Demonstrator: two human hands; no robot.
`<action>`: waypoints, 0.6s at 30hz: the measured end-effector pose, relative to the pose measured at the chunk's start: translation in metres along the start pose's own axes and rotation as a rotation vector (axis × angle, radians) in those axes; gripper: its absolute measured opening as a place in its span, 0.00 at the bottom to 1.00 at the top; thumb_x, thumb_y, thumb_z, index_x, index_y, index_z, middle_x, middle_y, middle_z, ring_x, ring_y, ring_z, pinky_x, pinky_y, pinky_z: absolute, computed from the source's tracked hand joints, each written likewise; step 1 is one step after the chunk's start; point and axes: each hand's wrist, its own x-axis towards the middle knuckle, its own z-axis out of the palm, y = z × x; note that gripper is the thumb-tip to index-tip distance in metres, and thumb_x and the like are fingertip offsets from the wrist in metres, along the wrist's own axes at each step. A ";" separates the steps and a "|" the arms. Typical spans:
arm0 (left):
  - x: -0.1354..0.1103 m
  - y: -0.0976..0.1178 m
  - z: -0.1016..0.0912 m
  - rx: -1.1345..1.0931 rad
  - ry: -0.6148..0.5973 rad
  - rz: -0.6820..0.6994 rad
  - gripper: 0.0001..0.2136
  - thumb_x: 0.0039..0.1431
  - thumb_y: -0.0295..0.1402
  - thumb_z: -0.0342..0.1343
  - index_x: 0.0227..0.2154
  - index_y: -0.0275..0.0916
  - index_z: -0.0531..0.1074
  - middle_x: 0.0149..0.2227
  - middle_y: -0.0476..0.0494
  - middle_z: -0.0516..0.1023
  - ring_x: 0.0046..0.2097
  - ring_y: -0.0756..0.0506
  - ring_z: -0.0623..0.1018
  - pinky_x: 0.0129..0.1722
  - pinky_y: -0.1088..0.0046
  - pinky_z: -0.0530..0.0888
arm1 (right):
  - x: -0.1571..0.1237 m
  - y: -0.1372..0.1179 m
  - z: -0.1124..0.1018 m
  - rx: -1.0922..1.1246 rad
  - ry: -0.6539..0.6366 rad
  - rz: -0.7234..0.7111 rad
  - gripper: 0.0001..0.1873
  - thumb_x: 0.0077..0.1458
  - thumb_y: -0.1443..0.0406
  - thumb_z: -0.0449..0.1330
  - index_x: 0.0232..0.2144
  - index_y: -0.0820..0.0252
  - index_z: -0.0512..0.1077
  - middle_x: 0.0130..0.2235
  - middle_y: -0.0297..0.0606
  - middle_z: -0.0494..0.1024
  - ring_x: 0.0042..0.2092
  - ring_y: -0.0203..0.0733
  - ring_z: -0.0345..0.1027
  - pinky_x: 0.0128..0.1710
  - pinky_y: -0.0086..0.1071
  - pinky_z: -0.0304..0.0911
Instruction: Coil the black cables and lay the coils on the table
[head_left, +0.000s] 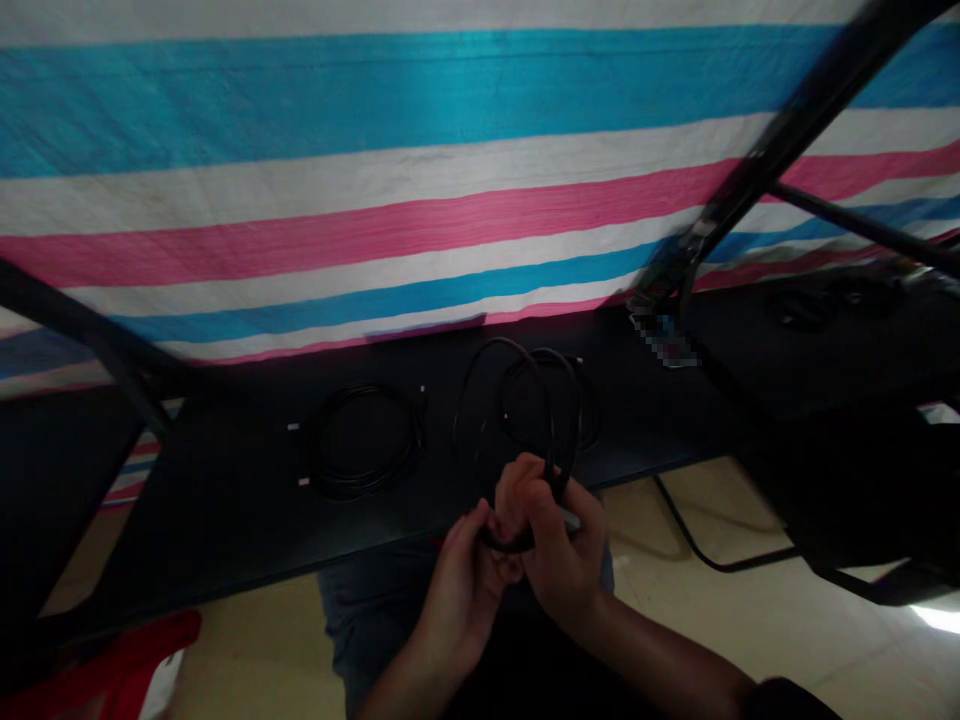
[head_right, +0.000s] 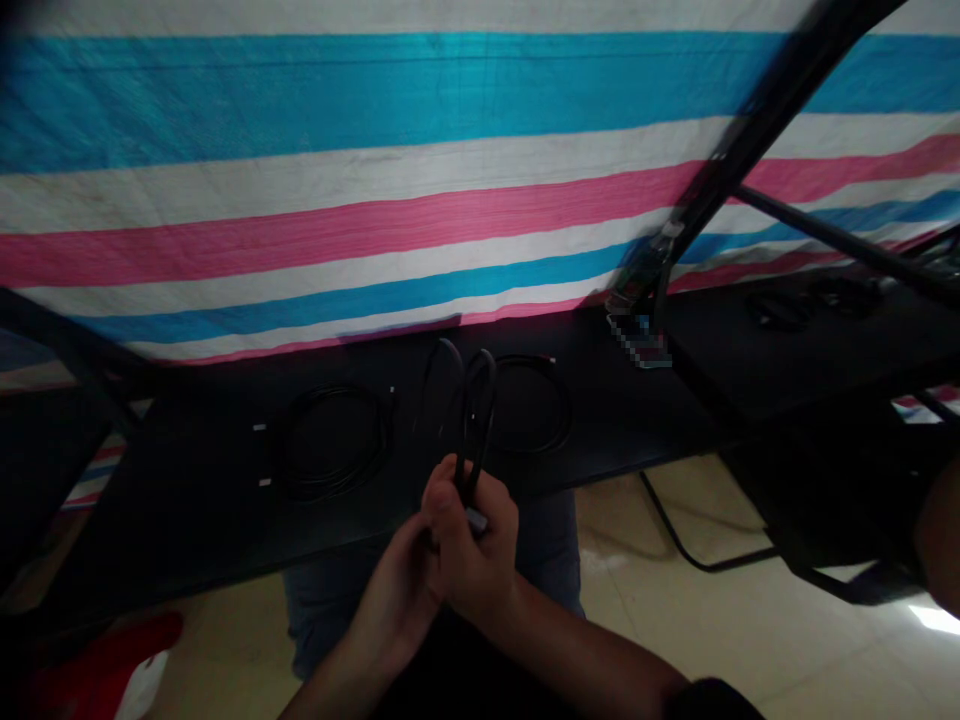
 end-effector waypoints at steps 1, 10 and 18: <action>-0.002 -0.006 -0.007 0.059 -0.043 -0.050 0.13 0.55 0.40 0.67 0.30 0.37 0.72 0.25 0.50 0.74 0.25 0.50 0.75 0.24 0.76 0.70 | 0.004 -0.007 -0.001 0.001 -0.038 0.053 0.19 0.68 0.58 0.55 0.24 0.57 0.65 0.23 0.30 0.63 0.23 0.33 0.56 0.22 0.28 0.54; -0.009 0.010 -0.001 0.002 -0.025 -0.346 0.05 0.63 0.34 0.59 0.34 0.38 0.74 0.29 0.44 0.77 0.32 0.45 0.80 0.32 0.72 0.77 | -0.010 -0.058 0.003 0.244 -0.481 0.220 0.21 0.63 0.51 0.60 0.24 0.58 0.66 0.22 0.31 0.65 0.22 0.32 0.58 0.22 0.28 0.54; -0.028 0.100 -0.001 0.025 0.138 0.346 0.08 0.53 0.25 0.63 0.30 0.39 0.68 0.18 0.61 0.54 0.16 0.57 0.55 0.13 0.85 0.56 | -0.027 -0.036 -0.012 0.461 -0.253 0.502 0.14 0.63 0.54 0.63 0.33 0.58 0.72 0.19 0.23 0.56 0.19 0.27 0.44 0.18 0.24 0.45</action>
